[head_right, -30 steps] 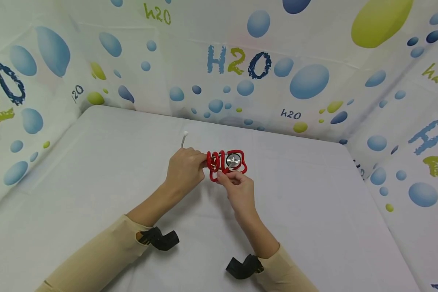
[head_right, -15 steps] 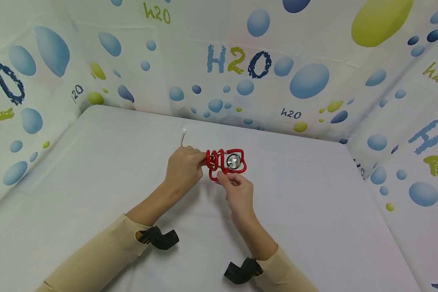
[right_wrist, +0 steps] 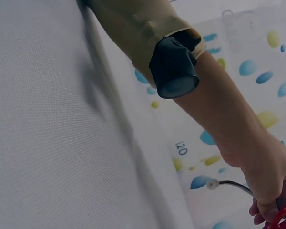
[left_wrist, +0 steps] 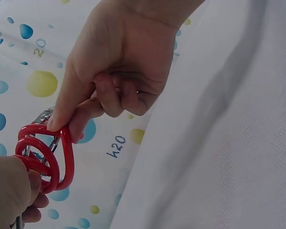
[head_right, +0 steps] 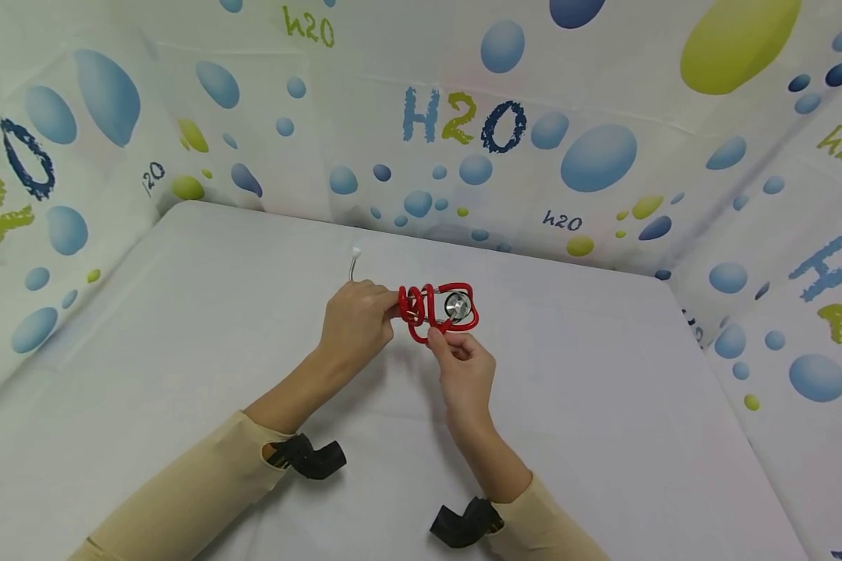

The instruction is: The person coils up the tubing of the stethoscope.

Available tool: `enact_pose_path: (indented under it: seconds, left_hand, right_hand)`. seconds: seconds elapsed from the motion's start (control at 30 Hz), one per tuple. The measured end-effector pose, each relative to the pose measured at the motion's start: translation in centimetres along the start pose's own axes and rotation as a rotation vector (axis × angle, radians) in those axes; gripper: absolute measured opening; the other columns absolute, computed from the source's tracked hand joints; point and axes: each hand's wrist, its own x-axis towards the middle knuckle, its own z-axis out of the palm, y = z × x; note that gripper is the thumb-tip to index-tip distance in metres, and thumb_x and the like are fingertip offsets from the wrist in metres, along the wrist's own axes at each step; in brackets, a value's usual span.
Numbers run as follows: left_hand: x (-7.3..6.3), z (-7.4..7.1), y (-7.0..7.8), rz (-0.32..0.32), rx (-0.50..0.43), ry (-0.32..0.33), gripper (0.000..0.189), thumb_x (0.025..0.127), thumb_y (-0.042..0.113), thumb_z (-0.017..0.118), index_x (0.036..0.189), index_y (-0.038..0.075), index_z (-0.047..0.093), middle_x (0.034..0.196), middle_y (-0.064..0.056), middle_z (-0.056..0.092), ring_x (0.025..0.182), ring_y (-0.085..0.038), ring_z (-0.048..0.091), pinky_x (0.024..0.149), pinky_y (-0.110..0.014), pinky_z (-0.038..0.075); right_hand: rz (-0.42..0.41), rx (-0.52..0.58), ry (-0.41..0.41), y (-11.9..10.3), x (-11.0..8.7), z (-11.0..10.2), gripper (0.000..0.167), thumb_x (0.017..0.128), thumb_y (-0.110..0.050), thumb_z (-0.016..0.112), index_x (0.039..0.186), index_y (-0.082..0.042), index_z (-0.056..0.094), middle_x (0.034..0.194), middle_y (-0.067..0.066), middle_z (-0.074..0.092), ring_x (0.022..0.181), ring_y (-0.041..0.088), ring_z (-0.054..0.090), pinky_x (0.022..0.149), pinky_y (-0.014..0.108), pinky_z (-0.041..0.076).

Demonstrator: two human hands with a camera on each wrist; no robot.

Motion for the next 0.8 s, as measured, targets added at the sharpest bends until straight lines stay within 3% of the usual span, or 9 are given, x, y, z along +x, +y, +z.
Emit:
enact_pose_path:
  seconds: [0.23, 0.43, 0.53, 0.8]
  left_hand:
    - [0.3, -0.2, -0.3, 0.013, 0.026, -0.117, 0.005, 0.081, 0.01, 0.072, 0.079, 0.009, 0.076, 0.067, -0.001, 0.07, 0.062, -0.018, 0.06, 0.061, -0.029, 0.051]
    - [0.3, -0.2, -0.6, -0.043, -0.02, -0.246, 0.005, 0.083, 0.012, 0.071, 0.081, 0.01, 0.074, 0.072, -0.001, 0.071, 0.069, -0.017, 0.064, 0.063, -0.03, 0.052]
    - [0.4, -0.2, -0.9, -0.063, -0.052, -0.337, 0.005, 0.085, 0.012, 0.069, 0.084, 0.011, 0.073, 0.076, -0.001, 0.071, 0.074, -0.017, 0.064, 0.067, -0.03, 0.053]
    - [0.7, 0.0, -2.3, -0.044, -0.079, -0.529, 0.01, 0.085, 0.003, 0.064, 0.091, 0.009, 0.068, 0.083, -0.002, 0.069, 0.081, -0.017, 0.06, 0.076, -0.03, 0.051]
  right_hand:
    - [0.033, -0.013, 0.019, 0.7, 0.2, 0.3, 0.039, 0.08, -0.046, 0.071, 0.099, -0.013, 0.064, 0.09, -0.002, 0.071, 0.058, 0.009, 0.042, 0.05, 0.019, 0.035]
    - [0.075, 0.006, 0.012, 1.1, 0.4, 0.4, 0.038, 0.081, -0.045, 0.071, 0.101, -0.013, 0.063, 0.091, 0.003, 0.069, 0.057, 0.01, 0.044, 0.054, 0.019, 0.039]
    - [0.104, 0.018, -0.005, 1.2, 0.4, 0.5, 0.038, 0.082, -0.043, 0.071, 0.102, -0.012, 0.063, 0.092, 0.007, 0.066, 0.058, 0.011, 0.046, 0.057, 0.019, 0.042]
    - [0.169, -0.017, -0.106, 1.2, 0.8, 0.6, 0.032, 0.091, -0.036, 0.062, 0.111, -0.012, 0.059, 0.107, 0.009, 0.063, 0.07, 0.015, 0.055, 0.07, 0.024, 0.051]
